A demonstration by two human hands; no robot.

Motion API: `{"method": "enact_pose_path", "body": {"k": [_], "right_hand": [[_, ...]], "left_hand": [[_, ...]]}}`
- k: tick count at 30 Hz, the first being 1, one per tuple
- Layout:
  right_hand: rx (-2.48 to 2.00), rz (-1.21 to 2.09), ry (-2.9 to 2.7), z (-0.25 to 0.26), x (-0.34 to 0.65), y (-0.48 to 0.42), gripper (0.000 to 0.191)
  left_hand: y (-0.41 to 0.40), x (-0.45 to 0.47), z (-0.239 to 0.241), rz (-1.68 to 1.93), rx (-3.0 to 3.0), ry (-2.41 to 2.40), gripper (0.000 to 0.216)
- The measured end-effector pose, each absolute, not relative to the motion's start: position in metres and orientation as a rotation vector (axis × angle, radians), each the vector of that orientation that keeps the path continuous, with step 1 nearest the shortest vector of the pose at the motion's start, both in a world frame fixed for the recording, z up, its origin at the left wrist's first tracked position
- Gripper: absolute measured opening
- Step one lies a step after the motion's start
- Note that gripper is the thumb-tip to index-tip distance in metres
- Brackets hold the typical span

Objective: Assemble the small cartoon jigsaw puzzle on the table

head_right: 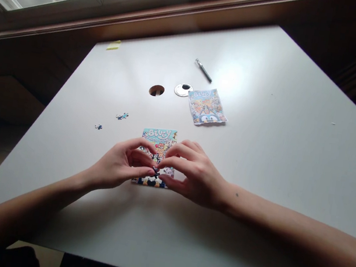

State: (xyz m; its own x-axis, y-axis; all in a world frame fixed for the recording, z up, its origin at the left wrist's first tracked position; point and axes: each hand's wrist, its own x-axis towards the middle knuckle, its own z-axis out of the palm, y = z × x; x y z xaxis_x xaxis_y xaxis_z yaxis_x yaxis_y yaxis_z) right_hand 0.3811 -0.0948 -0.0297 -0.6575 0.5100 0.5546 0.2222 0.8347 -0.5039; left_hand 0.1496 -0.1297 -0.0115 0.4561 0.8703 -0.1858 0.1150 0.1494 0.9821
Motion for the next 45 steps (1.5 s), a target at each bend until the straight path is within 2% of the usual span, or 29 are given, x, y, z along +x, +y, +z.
{"method": "enact_pose_path", "body": {"k": [3,7,13,26,32,45], "right_hand": [[-0.538,0.538,-2.322,-0.03,0.382,-0.094,0.01],[-0.633,0.527,-2.376,-0.034,0.387,-0.087,0.008],[-0.663,0.562,-2.429,-0.044,0.391,-0.082,0.009],[-0.707,0.588,-2.464,-0.046,0.385,-0.085,0.009],[-0.713,0.591,-2.464,-0.045,0.384,-0.085,0.007],[-0.671,0.667,-2.446,-0.041,0.386,-0.084,0.008]], "left_hand": [[-0.129,0.15,-0.009,0.669,1.436,0.944,0.024],[-0.126,0.143,-0.012,0.778,2.007,1.013,0.008],[-0.125,0.134,-0.032,0.74,2.511,0.856,0.016],[-0.128,0.135,-0.026,0.63,2.559,0.832,0.023],[-0.128,0.134,-0.022,0.57,2.643,0.782,0.033],[-0.132,0.139,-0.022,0.479,2.75,0.829,0.031]]}}
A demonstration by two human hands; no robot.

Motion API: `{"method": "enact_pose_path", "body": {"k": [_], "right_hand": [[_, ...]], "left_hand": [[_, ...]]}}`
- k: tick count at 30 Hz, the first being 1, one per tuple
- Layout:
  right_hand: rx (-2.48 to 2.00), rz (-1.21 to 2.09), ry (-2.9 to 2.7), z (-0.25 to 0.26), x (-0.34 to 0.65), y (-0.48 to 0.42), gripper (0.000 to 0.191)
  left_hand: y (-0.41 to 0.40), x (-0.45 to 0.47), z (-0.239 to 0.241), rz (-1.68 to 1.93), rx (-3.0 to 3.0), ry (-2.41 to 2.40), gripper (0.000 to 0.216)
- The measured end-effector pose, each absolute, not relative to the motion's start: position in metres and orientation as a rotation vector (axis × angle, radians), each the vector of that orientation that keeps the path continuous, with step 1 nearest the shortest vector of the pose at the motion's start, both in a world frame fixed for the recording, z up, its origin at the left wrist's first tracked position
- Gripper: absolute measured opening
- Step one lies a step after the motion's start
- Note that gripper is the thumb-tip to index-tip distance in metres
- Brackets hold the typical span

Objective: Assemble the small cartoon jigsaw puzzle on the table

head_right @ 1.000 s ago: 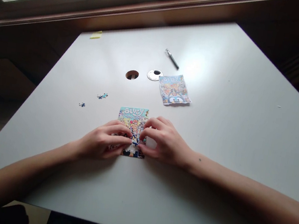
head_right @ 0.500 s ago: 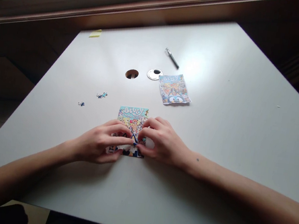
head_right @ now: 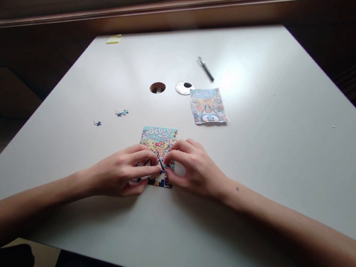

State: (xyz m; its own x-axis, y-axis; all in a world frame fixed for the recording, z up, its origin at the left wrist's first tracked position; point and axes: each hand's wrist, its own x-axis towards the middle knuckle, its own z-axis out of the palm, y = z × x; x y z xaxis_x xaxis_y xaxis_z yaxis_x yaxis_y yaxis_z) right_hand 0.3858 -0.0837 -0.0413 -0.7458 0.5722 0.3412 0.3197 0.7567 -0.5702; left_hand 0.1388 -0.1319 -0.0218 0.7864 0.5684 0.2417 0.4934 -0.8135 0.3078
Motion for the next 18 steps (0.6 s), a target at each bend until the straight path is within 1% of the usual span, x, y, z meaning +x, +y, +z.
{"method": "enact_pose_path", "body": {"k": [4,8,12,15,18], "right_hand": [[-0.579,0.67,-2.427,-0.0424,0.3889,-0.0802,0.019],[-0.45,0.453,-2.53,-0.042,0.3913,-0.0783,0.027],[-0.422,0.297,-2.611,-0.0382,0.3918,-0.08,0.025],[-0.304,0.2,-2.651,-0.0374,0.3911,-0.082,0.021],[-0.235,0.154,-2.68,-0.039,0.3905,-0.0822,0.02]], "left_hand": [[-0.1323,0.1394,-0.0217,0.435,2.775,0.831,0.03],[-0.1338,0.1398,-0.02,0.401,2.787,0.837,0.03],[-0.1366,0.1408,-0.0208,0.37,2.811,0.866,0.028],[-0.1379,0.142,-0.0221,0.364,2.837,0.879,0.027],[-0.1379,0.1427,-0.0229,0.362,2.856,0.869,0.028]]}}
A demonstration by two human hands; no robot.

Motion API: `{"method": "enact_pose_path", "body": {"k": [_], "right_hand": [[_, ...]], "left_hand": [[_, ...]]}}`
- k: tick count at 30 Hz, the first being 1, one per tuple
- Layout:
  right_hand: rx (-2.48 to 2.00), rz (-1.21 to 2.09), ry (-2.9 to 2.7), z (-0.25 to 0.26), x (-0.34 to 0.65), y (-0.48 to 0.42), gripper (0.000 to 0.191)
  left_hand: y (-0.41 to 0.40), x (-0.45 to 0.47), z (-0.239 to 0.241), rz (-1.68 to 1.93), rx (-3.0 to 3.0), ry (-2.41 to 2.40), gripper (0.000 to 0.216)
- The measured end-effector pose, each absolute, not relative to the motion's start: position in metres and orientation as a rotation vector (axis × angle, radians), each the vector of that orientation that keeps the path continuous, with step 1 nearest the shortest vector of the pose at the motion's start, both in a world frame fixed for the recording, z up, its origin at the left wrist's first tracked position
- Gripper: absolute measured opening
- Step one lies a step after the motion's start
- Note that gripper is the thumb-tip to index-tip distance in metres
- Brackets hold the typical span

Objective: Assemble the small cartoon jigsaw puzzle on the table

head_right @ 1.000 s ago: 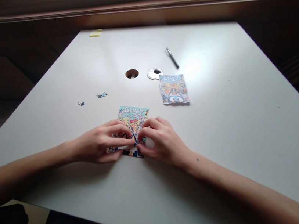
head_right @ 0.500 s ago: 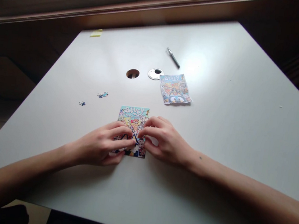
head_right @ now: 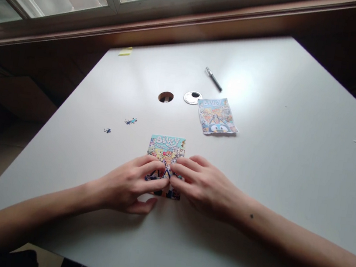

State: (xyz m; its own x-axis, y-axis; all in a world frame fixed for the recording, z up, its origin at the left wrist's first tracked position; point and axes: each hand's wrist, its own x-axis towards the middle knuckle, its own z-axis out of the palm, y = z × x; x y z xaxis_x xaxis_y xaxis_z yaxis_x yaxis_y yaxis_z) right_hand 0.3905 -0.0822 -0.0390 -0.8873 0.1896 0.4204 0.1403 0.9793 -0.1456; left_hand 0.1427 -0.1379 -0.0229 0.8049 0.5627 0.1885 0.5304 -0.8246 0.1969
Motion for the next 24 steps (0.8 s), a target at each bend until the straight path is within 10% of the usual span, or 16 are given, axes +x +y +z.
{"method": "enact_pose_path", "body": {"k": [24], "right_hand": [[-0.233,0.309,-2.668,-0.046,0.394,-0.078,0.032]], "left_hand": [[-0.119,0.117,-0.005,0.519,2.842,0.951,0.02]]}}
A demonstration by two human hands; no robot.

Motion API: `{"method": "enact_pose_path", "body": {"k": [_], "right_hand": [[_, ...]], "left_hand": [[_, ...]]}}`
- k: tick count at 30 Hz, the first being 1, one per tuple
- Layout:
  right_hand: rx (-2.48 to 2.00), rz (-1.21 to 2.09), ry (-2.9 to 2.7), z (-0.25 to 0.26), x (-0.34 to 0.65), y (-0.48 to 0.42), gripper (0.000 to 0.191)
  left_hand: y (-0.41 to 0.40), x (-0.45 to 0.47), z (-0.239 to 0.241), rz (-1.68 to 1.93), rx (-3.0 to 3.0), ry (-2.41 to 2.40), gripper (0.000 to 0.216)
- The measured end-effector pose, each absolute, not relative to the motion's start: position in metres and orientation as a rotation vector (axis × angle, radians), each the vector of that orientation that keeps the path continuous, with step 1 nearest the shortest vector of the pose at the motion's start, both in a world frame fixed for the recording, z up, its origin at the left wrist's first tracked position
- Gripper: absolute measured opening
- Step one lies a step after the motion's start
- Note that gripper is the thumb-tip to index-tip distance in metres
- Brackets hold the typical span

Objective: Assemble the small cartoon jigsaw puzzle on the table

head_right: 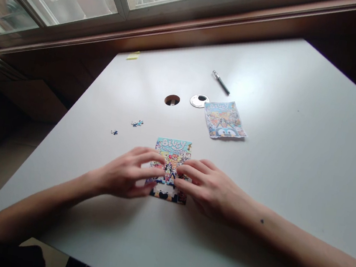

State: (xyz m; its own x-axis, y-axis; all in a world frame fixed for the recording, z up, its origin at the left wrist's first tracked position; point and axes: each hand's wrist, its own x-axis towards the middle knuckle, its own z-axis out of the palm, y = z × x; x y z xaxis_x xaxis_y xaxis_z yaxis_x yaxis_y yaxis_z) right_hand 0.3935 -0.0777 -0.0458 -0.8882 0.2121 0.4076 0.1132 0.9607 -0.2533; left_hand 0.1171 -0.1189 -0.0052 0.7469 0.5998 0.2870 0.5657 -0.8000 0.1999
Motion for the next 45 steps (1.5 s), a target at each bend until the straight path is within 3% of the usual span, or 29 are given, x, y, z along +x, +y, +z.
{"method": "enact_pose_path", "body": {"k": [7,18,26,40,45], "right_hand": [[-0.207,0.332,-2.674,-0.046,0.396,-0.077,0.033],[-0.352,0.423,-2.592,-0.046,0.397,-0.077,0.024],[-0.438,0.492,-2.525,-0.047,0.398,-0.073,0.022],[-0.442,0.518,-2.529,-0.049,0.397,-0.072,0.023],[-0.438,0.513,-2.534,-0.047,0.397,-0.072,0.023]], "left_hand": [[-0.076,-0.01,0.032,0.097,2.484,1.735,0.019],[-0.077,-0.021,0.007,0.272,2.252,1.756,0.024],[-0.074,-0.029,0.004,0.173,2.196,1.787,0.02],[-0.105,0.073,-0.014,0.625,1.736,1.036,0.032],[-0.111,0.085,-0.022,0.605,1.452,1.02,0.022]]}}
